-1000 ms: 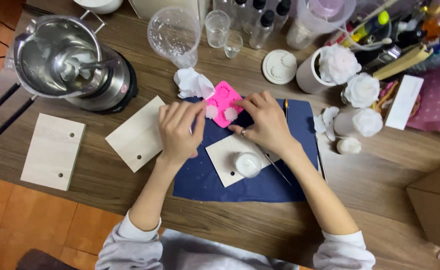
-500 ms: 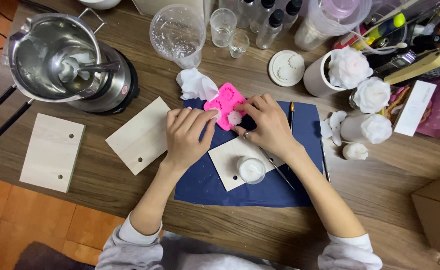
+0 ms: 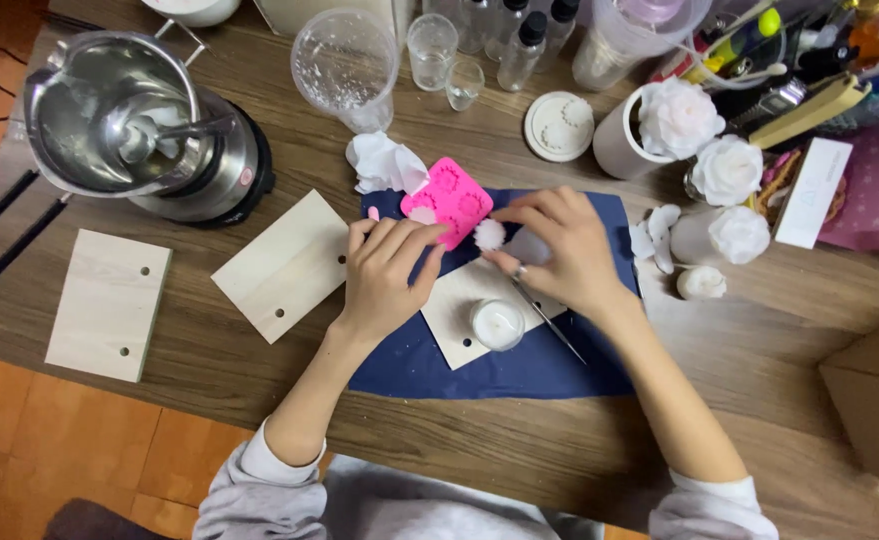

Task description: Preparing a wax base by scooping solid wax into a melting pot, stirring it, and transferring it to a small container.

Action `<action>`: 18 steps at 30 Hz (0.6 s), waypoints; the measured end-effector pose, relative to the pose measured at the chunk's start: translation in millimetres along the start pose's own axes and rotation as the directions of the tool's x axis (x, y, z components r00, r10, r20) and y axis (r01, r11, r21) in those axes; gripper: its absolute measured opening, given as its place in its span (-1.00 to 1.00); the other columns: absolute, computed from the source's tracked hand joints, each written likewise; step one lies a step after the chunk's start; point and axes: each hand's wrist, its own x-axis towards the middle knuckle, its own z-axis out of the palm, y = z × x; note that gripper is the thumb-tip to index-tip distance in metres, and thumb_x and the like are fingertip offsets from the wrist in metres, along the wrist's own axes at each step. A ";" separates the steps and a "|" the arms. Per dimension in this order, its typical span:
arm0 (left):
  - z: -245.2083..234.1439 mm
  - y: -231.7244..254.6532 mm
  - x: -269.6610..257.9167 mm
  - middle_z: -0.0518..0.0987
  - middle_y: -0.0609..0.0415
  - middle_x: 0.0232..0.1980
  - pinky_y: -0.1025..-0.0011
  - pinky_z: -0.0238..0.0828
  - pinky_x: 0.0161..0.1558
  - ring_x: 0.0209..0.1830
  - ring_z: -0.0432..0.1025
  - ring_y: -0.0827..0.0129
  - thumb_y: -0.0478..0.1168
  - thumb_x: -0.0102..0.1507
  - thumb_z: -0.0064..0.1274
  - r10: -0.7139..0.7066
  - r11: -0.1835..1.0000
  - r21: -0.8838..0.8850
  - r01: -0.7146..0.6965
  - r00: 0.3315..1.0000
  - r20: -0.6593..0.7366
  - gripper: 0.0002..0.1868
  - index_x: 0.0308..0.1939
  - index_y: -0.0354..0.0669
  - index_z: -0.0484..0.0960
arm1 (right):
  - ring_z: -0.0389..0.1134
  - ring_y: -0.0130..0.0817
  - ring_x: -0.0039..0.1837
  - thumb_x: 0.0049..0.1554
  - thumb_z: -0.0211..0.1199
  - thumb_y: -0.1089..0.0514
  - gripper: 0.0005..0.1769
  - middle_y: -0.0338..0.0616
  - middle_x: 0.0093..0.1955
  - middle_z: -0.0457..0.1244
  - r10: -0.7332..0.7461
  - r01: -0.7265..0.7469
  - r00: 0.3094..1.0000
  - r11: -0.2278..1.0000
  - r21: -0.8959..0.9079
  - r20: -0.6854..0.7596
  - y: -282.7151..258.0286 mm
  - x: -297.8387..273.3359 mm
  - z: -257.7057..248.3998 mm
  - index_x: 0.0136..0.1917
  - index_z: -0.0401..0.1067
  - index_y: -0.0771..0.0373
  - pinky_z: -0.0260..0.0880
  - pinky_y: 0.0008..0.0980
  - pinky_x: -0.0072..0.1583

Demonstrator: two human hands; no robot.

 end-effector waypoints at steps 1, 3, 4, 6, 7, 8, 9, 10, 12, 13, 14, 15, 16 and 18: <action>-1.7 4.6 0.5 0.46 0.20 -0.40 0.41 0.15 -0.14 -0.38 0.35 0.38 -0.29 0.21 0.02 -0.002 1.000 -0.006 0.002 1.000 0.004 -0.89 -0.19 -0.10 0.60 | 0.22 -0.18 -0.08 -0.01 0.34 -0.09 -0.65 -0.17 -0.12 0.25 0.007 -0.007 1.000 1.000 -0.001 0.003 -6.1 -5.7 -7.6 -0.03 0.46 0.12 0.20 -0.29 -0.02; -4.0 13.8 0.8 0.47 0.22 -0.40 0.41 0.16 -0.12 -0.37 0.36 0.37 -0.27 0.20 0.04 -0.014 0.997 -0.079 0.016 0.999 0.036 -0.89 -0.20 -0.09 0.59 | 0.19 -0.27 -0.15 -0.01 0.33 -0.13 -0.64 -0.22 -0.12 0.27 0.051 -0.049 0.998 0.998 0.048 -0.030 -17.8 -18.1 -22.4 -0.04 0.48 0.10 0.18 -0.37 -0.06; -4.3 18.1 0.2 0.47 0.22 -0.40 0.41 0.16 -0.12 -0.37 0.36 0.37 -0.27 0.20 0.04 -0.015 0.996 -0.086 0.018 0.999 0.041 -0.89 -0.20 -0.09 0.59 | 0.19 -0.27 -0.15 -0.01 0.33 -0.13 -0.64 -0.22 -0.12 0.27 0.060 -0.059 0.998 0.997 0.046 -0.028 -21.8 -25.5 -25.4 -0.04 0.48 0.10 0.18 -0.37 -0.06; -6.2 26.0 -0.1 0.47 0.24 -0.40 0.41 0.15 -0.13 -0.37 0.36 0.39 -0.25 0.21 0.01 -0.028 0.979 -0.197 0.042 0.997 0.070 -0.91 -0.21 -0.08 0.58 | 0.21 -0.22 -0.16 -0.06 0.37 -0.13 -0.62 -0.18 -0.14 0.29 0.030 -0.032 0.999 0.996 0.080 0.025 -30.6 -38.8 -31.3 -0.07 0.49 0.12 0.21 -0.33 -0.07; -5.1 27.7 -2.0 0.47 0.24 -0.40 0.41 0.15 -0.13 -0.37 0.36 0.39 -0.25 0.21 0.01 -0.027 0.979 -0.202 0.042 0.997 0.075 -0.91 -0.21 -0.08 0.58 | 0.21 -0.22 -0.16 -0.06 0.37 -0.13 -0.62 -0.18 -0.14 0.29 0.036 -0.038 0.999 0.996 0.079 0.024 -33.0 -43.5 -29.3 -0.07 0.49 0.12 0.21 -0.33 -0.07; -4.2 29.3 -3.8 0.47 0.24 -0.40 0.42 0.15 -0.14 -0.37 0.36 0.40 -0.25 0.21 0.02 -0.035 0.970 -0.238 0.055 0.996 0.087 -0.90 -0.21 -0.07 0.59 | 0.23 -0.23 -0.16 -0.07 0.38 -0.11 -0.64 -0.20 -0.15 0.30 0.010 -0.014 0.999 0.998 0.068 0.050 -35.6 -48.0 -27.3 -0.10 0.49 0.12 0.20 -0.34 -0.09; -3.4 30.6 -5.2 0.47 0.25 -0.40 0.42 0.16 -0.14 -0.38 0.35 0.40 -0.25 0.20 0.02 -0.043 0.960 -0.273 0.068 0.994 0.098 -0.89 -0.20 -0.07 0.59 | 0.25 -0.24 -0.15 -0.08 0.40 -0.10 -0.67 -0.22 -0.15 0.31 -0.017 0.013 0.997 0.998 0.057 0.076 -38.0 -51.7 -25.5 -0.13 0.49 0.11 0.20 -0.35 -0.11; -4.1 32.5 -4.4 0.47 0.25 -0.40 0.42 0.16 -0.14 -0.38 0.35 0.40 -0.25 0.20 0.02 -0.042 0.959 -0.276 0.068 0.994 0.101 -0.89 -0.20 -0.07 0.59 | 0.25 -0.24 -0.15 -0.08 0.40 -0.10 -0.67 -0.22 -0.15 0.31 -0.013 0.009 0.997 0.998 0.056 0.075 -42.5 -52.5 -25.2 -0.13 0.49 0.11 0.20 -0.35 -0.11; -6.4 35.5 -2.6 0.47 0.20 -0.38 0.39 0.17 -0.18 -0.38 0.34 0.35 -0.27 0.19 0.04 -0.112 0.911 -0.369 0.182 0.973 0.203 -0.87 -0.18 -0.09 0.58 | 0.24 -0.28 -0.15 -0.06 0.39 -0.01 -0.72 -0.20 -0.17 0.30 0.017 -0.018 0.997 1.000 0.012 0.073 -51.4 -52.5 -24.0 -0.12 0.49 0.14 0.16 -0.40 -0.15; -6.0 35.2 -3.7 0.47 0.20 -0.38 0.39 0.17 -0.18 -0.38 0.34 0.35 -0.27 0.19 0.04 -0.113 0.912 -0.368 0.183 0.973 0.202 -0.87 -0.18 -0.09 0.58 | 0.24 -0.28 -0.15 -0.06 0.39 -0.01 -0.72 -0.20 -0.17 0.30 0.015 -0.016 0.997 1.000 0.013 0.074 -51.0 -53.2 -24.3 -0.12 0.49 0.14 0.16 -0.40 -0.15; -5.8 34.8 -4.6 0.46 0.20 -0.38 0.39 0.18 -0.19 -0.38 0.35 0.34 -0.25 0.18 0.05 -0.116 0.901 -0.387 0.198 0.967 0.225 -0.88 -0.20 -0.08 0.57 | 0.24 -0.29 -0.15 -0.06 0.39 0.00 -0.73 -0.20 -0.16 0.30 0.013 -0.012 0.997 1.000 -0.003 0.079 -50.8 -53.5 -24.5 -0.12 0.49 0.14 0.15 -0.41 -0.16; -5.6 34.1 -5.2 0.45 0.21 -0.39 0.38 0.19 -0.20 -0.38 0.35 0.34 -0.22 0.17 0.06 -0.118 0.890 -0.404 0.213 0.962 0.248 -0.89 -0.23 -0.08 0.56 | 0.25 -0.29 -0.15 -0.05 0.38 0.01 -0.74 -0.20 -0.16 0.30 0.009 -0.007 0.997 1.000 -0.017 0.083 -50.5 -53.5 -24.8 -0.11 0.50 0.13 0.15 -0.41 -0.16; -6.5 34.2 -5.8 0.45 0.21 -0.39 0.38 0.19 -0.20 -0.38 0.35 0.34 -0.22 0.17 0.06 -0.118 0.890 -0.402 0.213 0.962 0.247 -0.89 -0.23 -0.08 0.56 | 0.25 -0.29 -0.15 -0.05 0.38 0.01 -0.74 -0.20 -0.16 0.30 0.006 -0.005 0.997 1.000 -0.017 0.083 -50.0 -53.2 -24.1 -0.11 0.50 0.13 0.15 -0.41 -0.16; -6.6 34.9 -6.7 0.40 0.22 -0.41 0.38 0.18 -0.20 -0.37 0.34 0.34 -0.18 0.15 0.08 -0.099 0.881 -0.416 0.224 0.948 0.301 -0.89 -0.28 -0.05 0.55 | 0.25 -0.29 -0.14 -0.06 0.38 0.04 -0.74 -0.21 -0.15 0.30 0.003 0.000 0.995 1.000 -0.029 0.096 -48.6 -53.4 -23.8 -0.11 0.50 0.14 0.14 -0.41 -0.17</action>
